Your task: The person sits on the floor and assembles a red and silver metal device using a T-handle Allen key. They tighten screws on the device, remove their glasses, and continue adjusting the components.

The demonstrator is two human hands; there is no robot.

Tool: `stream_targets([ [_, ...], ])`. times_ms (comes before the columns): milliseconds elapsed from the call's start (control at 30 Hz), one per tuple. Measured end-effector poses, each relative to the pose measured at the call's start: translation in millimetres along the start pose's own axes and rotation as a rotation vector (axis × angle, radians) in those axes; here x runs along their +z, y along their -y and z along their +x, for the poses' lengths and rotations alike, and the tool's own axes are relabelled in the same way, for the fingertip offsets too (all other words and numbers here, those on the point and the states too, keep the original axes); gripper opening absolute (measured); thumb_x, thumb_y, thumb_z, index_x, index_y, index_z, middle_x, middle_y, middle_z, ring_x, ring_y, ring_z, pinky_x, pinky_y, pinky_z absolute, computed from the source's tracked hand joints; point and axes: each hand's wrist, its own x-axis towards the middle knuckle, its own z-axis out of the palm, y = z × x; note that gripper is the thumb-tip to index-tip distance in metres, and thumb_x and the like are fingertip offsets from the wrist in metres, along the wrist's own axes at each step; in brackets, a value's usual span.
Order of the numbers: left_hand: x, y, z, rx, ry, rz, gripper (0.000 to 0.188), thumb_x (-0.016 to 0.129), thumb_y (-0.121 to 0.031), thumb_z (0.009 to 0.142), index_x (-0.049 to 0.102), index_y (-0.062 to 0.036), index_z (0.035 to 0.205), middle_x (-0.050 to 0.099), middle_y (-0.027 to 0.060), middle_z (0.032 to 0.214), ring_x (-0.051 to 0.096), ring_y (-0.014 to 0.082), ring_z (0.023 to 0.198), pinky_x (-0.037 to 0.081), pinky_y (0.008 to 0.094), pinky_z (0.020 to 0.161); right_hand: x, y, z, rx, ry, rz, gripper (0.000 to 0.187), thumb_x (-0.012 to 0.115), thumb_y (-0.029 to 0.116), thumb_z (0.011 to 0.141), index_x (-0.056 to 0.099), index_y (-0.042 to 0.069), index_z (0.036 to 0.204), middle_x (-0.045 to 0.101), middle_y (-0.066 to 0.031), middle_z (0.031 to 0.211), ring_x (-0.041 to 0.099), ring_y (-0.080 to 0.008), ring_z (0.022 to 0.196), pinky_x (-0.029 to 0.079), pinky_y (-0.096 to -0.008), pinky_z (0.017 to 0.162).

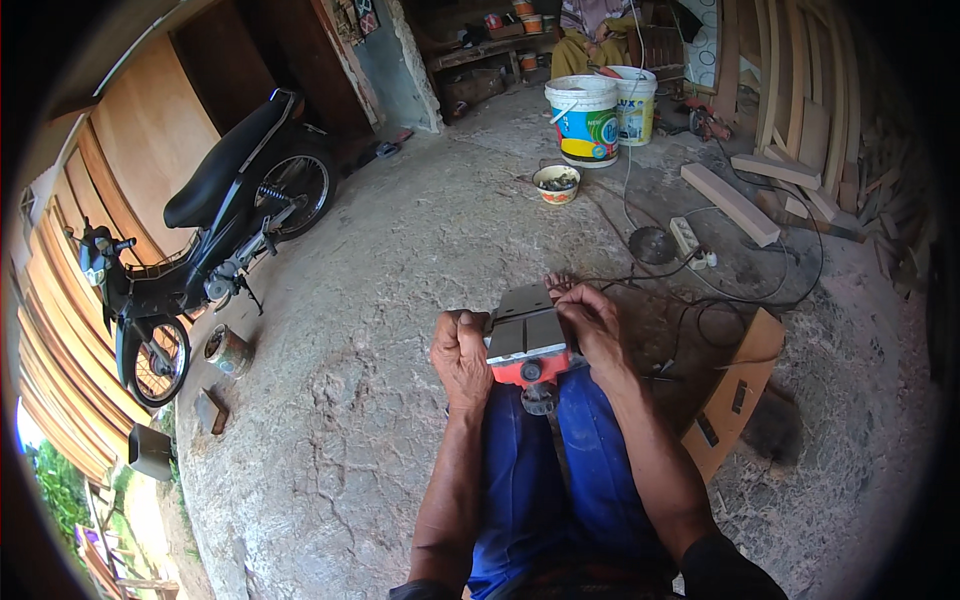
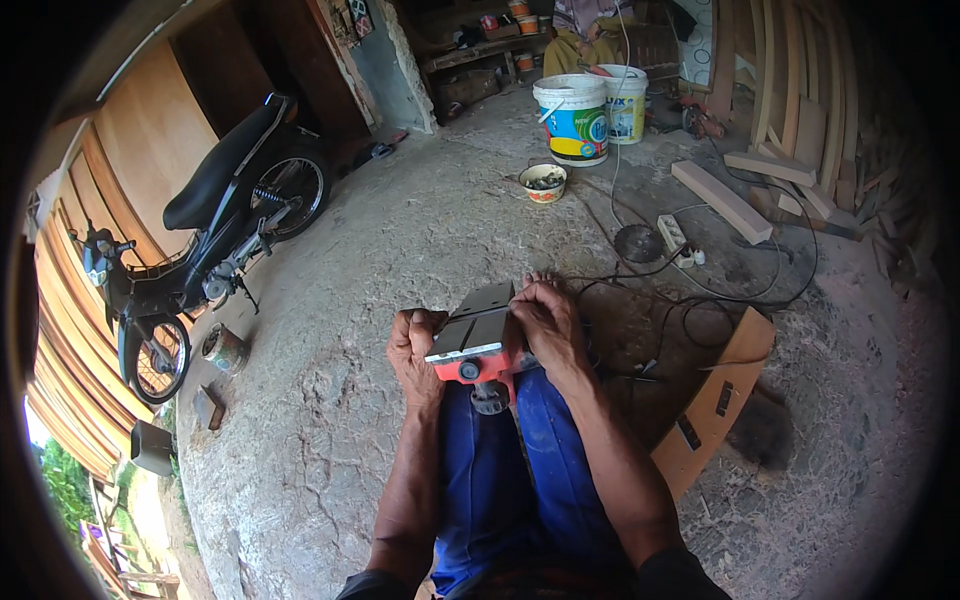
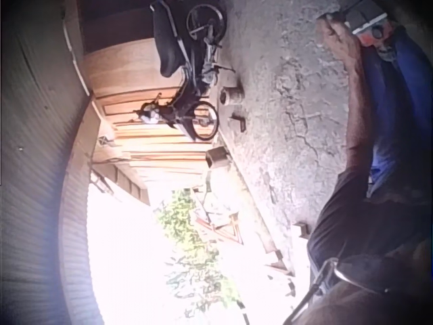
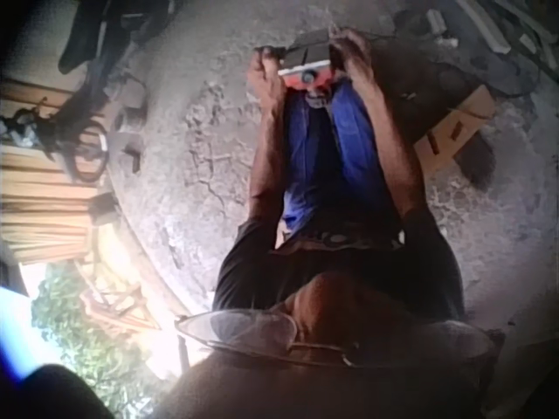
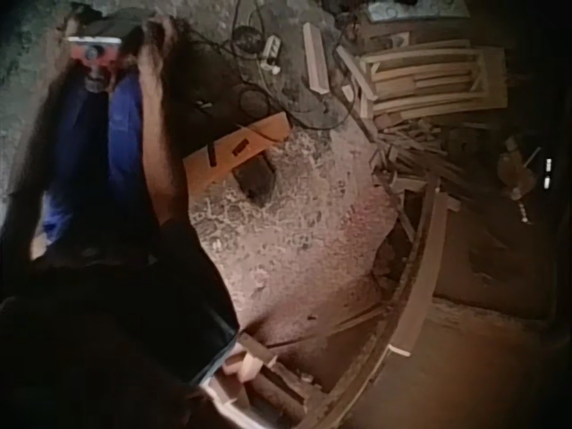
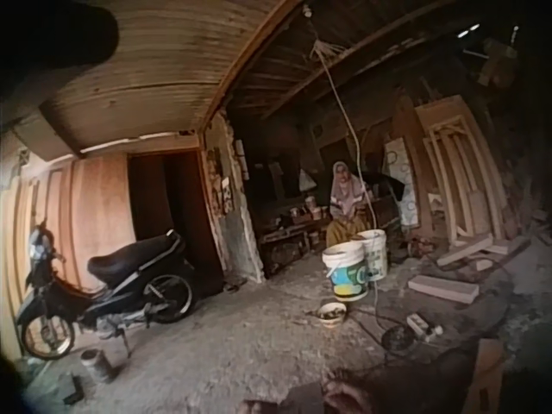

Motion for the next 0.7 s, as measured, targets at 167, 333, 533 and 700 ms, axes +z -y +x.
stream_targets([
  [167,2.7,3.0,0.3,0.053,0.01,-0.015,0.029,0.054,-0.016,0.108,0.056,-0.0009,0.083,0.069,0.0069,0.083,0.057,0.0097,0.077,0.05,0.0302,0.073,-2.8,12.4,-1.5,0.014,0.029,0.06,0.003,0.064,-0.002,0.09,0.067,-0.001,0.091,0.067,-0.0131,0.106,0.059,-0.0241,0.128,0.037,-0.0351,0.117],
  [333,3.8,-0.5,0.7,0.023,0.004,-0.023,0.029,0.053,-0.016,0.108,0.057,-0.0003,0.084,0.069,0.0082,0.084,0.057,0.0108,0.077,0.05,0.0307,0.074,0.1,11.8,-0.3,-0.057,0.031,0.057,0.004,0.062,-0.001,0.09,0.064,0.0,0.087,0.06,-0.0057,0.092,0.059,-0.0144,0.1,0.045,-0.0313,0.097],
  [533,3.0,0.2,2.1,0.028,0.006,0.055,0.027,0.053,-0.015,0.107,0.059,0.0003,0.086,0.071,0.0093,0.084,0.06,0.0122,0.077,0.051,0.0318,0.074,2.5,15.6,-0.1,-0.056,0.017,0.021,0.008,0.06,0.002,0.09,0.063,0.001,0.083,0.055,-0.0001,0.085,0.049,-0.0088,0.079,0.041,-0.0283,0.071],
  [700,-0.1,4.7,2.6,0.061,-0.003,0.078,0.027,0.053,-0.016,0.107,0.06,0.0001,0.086,0.071,0.01,0.083,0.06,0.0136,0.076,0.051,0.0324,0.074,-0.7,10.4,-0.2,-0.033,0.023,-0.028,0.011,0.062,0.006,0.095,0.068,0.002,0.087,0.065,0.0018,0.086,0.054,-0.0055,0.082,0.044,-0.0247,0.075],
])
